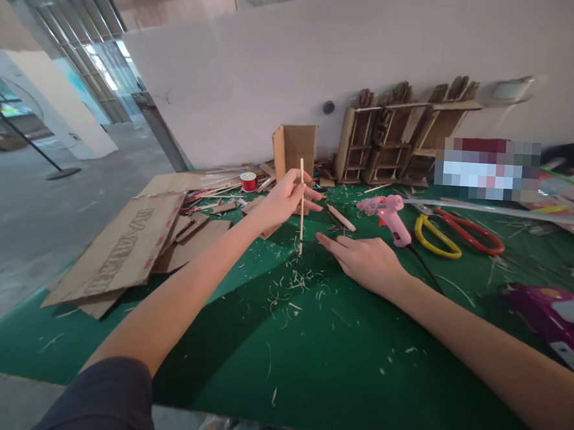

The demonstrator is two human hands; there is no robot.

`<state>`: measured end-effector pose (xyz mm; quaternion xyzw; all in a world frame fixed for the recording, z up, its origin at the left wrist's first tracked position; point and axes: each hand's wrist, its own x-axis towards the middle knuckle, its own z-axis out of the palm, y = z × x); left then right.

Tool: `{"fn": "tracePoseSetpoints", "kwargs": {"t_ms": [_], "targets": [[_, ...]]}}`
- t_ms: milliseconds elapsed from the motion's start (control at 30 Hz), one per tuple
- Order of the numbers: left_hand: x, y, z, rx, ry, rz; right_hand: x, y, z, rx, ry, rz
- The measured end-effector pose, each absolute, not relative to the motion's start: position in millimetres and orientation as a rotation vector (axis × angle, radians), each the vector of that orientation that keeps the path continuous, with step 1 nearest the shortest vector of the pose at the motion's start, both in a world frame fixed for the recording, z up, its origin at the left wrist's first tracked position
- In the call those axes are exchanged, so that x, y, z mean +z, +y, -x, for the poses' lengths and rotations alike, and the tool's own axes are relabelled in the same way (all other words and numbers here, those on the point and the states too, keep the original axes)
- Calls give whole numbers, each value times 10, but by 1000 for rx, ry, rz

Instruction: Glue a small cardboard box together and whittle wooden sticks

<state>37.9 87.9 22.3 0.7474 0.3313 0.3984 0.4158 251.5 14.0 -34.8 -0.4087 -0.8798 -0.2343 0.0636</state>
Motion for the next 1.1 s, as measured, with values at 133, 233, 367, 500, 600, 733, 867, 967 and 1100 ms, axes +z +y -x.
{"fn": "tracePoseSetpoints", "kwargs": {"t_ms": [133,233,367,500,600,733,867,967,1100], "targets": [[241,866,-384,993,880,-1880,-375,134,-2517,-702,-2599,1273],[246,864,-372,982,880,-1860,-369,162,-2508,-621,-2642,1268],[241,871,-363,979,877,-1817,-346,181,-2499,-545,-2704,1272],[252,861,-383,975,852,-1806,-310,162,-2489,-548,-2731,1316],[291,820,-409,969,866,-1812,-277,137,-2483,-576,-2783,1291],[354,752,-430,957,886,-1823,-268,92,-2475,-629,-2819,1241],[352,748,-413,952,867,-1854,-322,74,-2469,-621,-2728,1309],[314,788,-375,959,840,-1868,-334,122,-2500,-524,-2565,1357],[301,837,-316,967,848,-1893,-240,243,-2630,-431,-2376,1400]]}}
